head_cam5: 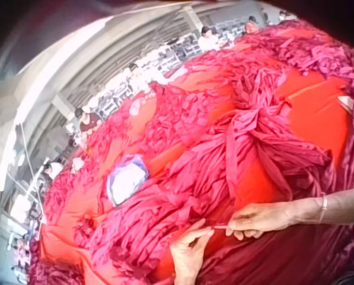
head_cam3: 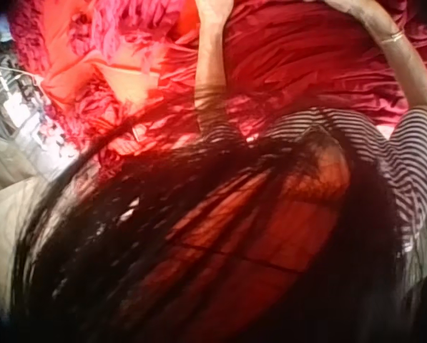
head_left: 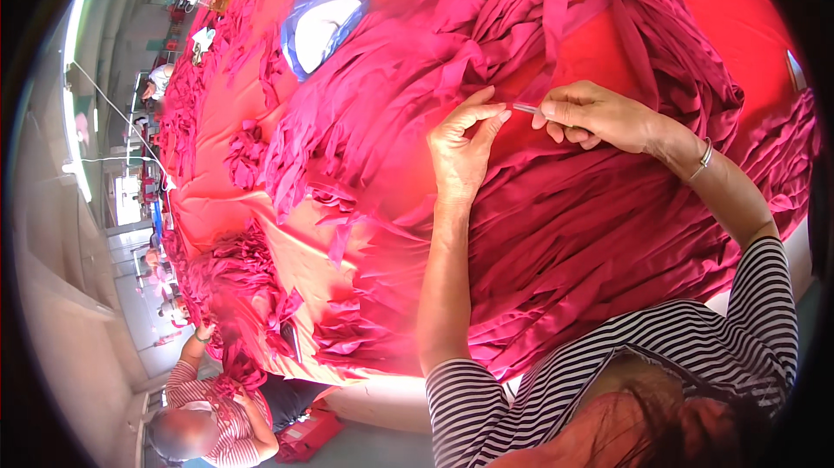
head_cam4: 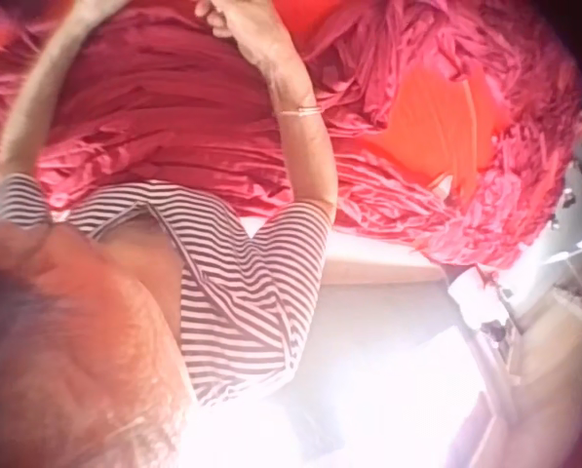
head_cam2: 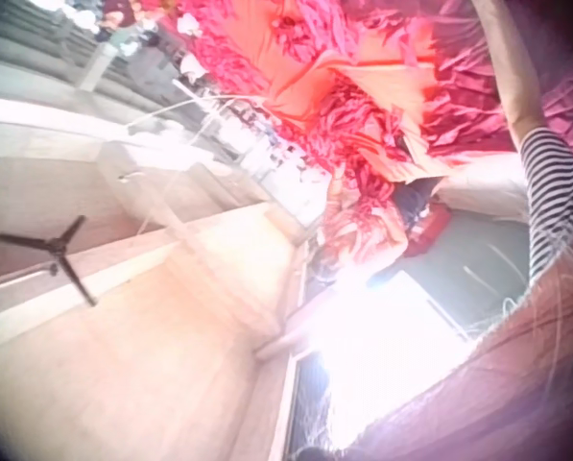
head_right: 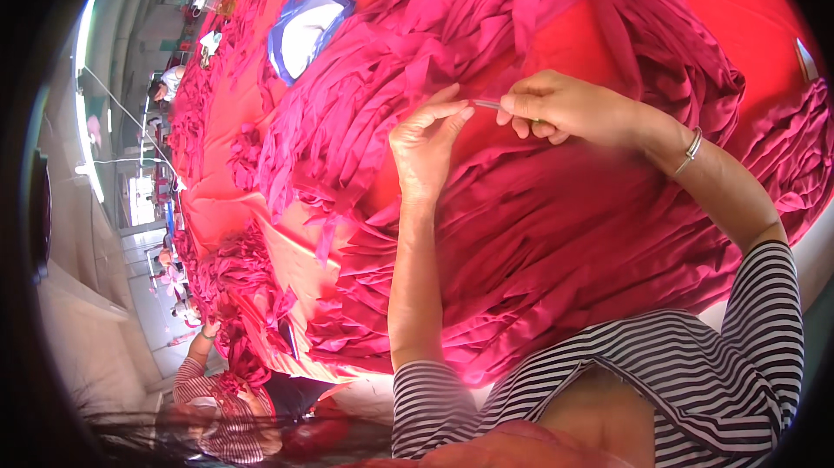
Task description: The person uses a small pair of scissors to trim and cut strips of bright pink fabric on a large pile. The hands repeatedly pick up sections of the fabric, snip them, and move them aside. The task involves continuous cutting of the material into smaller pieces.
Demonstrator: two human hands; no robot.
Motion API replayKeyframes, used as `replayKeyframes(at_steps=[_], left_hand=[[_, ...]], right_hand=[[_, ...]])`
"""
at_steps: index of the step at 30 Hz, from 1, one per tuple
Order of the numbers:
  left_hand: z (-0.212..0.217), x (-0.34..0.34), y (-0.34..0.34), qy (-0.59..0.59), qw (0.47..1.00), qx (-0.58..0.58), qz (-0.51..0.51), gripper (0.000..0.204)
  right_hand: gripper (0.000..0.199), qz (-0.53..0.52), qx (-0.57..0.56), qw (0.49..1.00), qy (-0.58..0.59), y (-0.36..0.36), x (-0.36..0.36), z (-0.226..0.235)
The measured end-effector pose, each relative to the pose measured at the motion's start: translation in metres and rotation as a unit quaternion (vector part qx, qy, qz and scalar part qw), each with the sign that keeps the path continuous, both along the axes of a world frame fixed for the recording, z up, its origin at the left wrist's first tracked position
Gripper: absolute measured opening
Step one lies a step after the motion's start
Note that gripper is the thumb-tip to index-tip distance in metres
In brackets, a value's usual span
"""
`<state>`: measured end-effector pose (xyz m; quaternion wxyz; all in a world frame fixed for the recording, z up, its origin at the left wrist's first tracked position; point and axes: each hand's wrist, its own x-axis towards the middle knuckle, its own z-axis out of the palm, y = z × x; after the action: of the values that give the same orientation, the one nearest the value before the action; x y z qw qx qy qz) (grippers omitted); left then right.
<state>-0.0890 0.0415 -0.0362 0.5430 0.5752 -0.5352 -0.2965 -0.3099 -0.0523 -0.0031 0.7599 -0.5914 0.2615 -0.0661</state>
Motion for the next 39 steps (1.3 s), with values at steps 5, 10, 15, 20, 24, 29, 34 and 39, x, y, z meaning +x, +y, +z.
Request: replayKeyframes(at_steps=[5, 10, 15, 20, 24, 29, 34, 39], left_hand=[[0.000, 0.002, 0.005, 0.015, 1.000, -0.007, 0.006, 0.015], [-0.005, 0.004, 0.006, 0.021, 1.000, -0.017, -0.001, 0.015], [-0.005, 0.004, 0.006, 0.002, 1.000, -0.006, -0.006, 0.016], [-0.008, 0.007, 0.008, -0.008, 1.000, -0.008, -0.008, 0.016], [-0.009, 0.007, 0.008, -0.021, 1.000, -0.011, -0.010, 0.015], [-0.008, 0.009, 0.008, -0.043, 0.999, -0.014, -0.011, 0.015], [0.006, 0.011, 0.013, -0.047, 0.998, 0.033, -0.029, 0.015], [0.031, 0.039, 0.022, -0.117, 0.989, 0.090, -0.009, 0.016]], right_hand=[[0.038, -0.009, 0.042, 0.999, 0.018, -0.004, 0.006, -0.004], [0.039, 0.022, 0.070, 0.997, 0.004, -0.009, 0.015, -0.005], [0.039, 0.020, 0.060, 0.998, 0.021, -0.018, 0.020, -0.005], [0.041, 0.033, 0.040, 0.998, 0.029, -0.023, 0.024, -0.005], [0.040, 0.041, 0.032, 0.998, 0.029, -0.028, 0.025, -0.004], [0.036, 0.047, 0.025, 0.998, 0.030, -0.031, 0.028, -0.006], [0.035, 0.038, 0.055, 0.998, 0.007, -0.030, 0.019, 0.007], [0.031, -0.070, -0.160, 0.984, 0.044, -0.037, 0.008, 0.016]])
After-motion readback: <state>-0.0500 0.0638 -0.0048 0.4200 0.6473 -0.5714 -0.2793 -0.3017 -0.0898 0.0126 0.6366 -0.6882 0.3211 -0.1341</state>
